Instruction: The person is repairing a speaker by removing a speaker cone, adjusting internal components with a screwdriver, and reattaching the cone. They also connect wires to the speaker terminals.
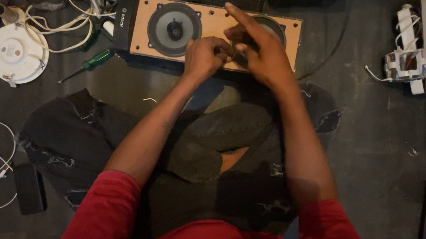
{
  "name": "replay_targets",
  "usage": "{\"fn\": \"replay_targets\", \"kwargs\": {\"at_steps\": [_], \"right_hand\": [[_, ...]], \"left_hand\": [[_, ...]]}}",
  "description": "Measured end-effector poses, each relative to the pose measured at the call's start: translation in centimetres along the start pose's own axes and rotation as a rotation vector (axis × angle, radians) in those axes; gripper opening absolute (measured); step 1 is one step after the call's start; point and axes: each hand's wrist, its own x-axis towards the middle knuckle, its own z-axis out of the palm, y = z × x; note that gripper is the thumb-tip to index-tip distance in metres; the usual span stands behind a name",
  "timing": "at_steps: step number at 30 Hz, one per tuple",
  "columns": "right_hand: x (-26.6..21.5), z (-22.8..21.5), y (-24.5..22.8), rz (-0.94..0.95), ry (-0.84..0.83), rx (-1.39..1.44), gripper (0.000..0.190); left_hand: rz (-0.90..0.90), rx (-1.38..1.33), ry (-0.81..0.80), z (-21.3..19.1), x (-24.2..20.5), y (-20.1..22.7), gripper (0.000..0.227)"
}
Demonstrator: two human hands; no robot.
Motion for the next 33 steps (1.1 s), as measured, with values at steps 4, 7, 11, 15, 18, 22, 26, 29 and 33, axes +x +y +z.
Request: {"fn": "replay_targets", "kwargs": {"at_steps": [4, 7, 11, 15, 18, 22, 26, 29, 33], "right_hand": [[0.5, 0.5, 0.3, 0.023, 0.076, -0.134, 0.074], [0.3, 1.1, 0.9, 0.027, 0.102, -0.159, 0.067], [0.4, 1.7, 2.4, 0.153, 0.258, -0.351, 0.036], [0.5, 0.5, 4.0, 0.29, 0.434, -0.414, 0.044], [-0.2, 0.1, 4.5, -0.041, 0.466, -0.266, 0.035], [-0.6, 0.3, 5.1, 0.085, 0.52, 0.075, 0.038], [-0.4, 0.1, 5.2, 0.044, 0.33, 0.034, 0.042], [-0.1, 0.9, 5.1, -0.009, 0.166, -0.1, 0.046], [0.1, 2.2, 4.4, 0.113, -0.051, -0.155, 0.043]], "left_hand": [[0.03, -0.014, 0.018, 0.2, 0.1, -0.2, 0.012], [0.054, -0.006, 0.039, 0.3, 0.1, -0.2, 0.014], [0.027, 0.009, 0.02, 0.0, 0.2, 0.0, 0.015], [-0.022, -0.057, 0.0, 0.2, 0.0, 0.1, 0.013], [0.006, -0.094, 0.027, 0.8, 0.4, -0.7, 0.012], [-0.063, -0.543, 0.079, 2.1, 2.1, -2.8, 0.021], [-0.293, -1.617, -0.147, 1.4, 3.7, -4.1, 0.039], [-0.452, -1.757, -0.194, 0.7, 3.6, -3.6, 0.053], [-0.564, -1.73, -0.215, 0.1, 3.1, -2.3, 0.056]]}}
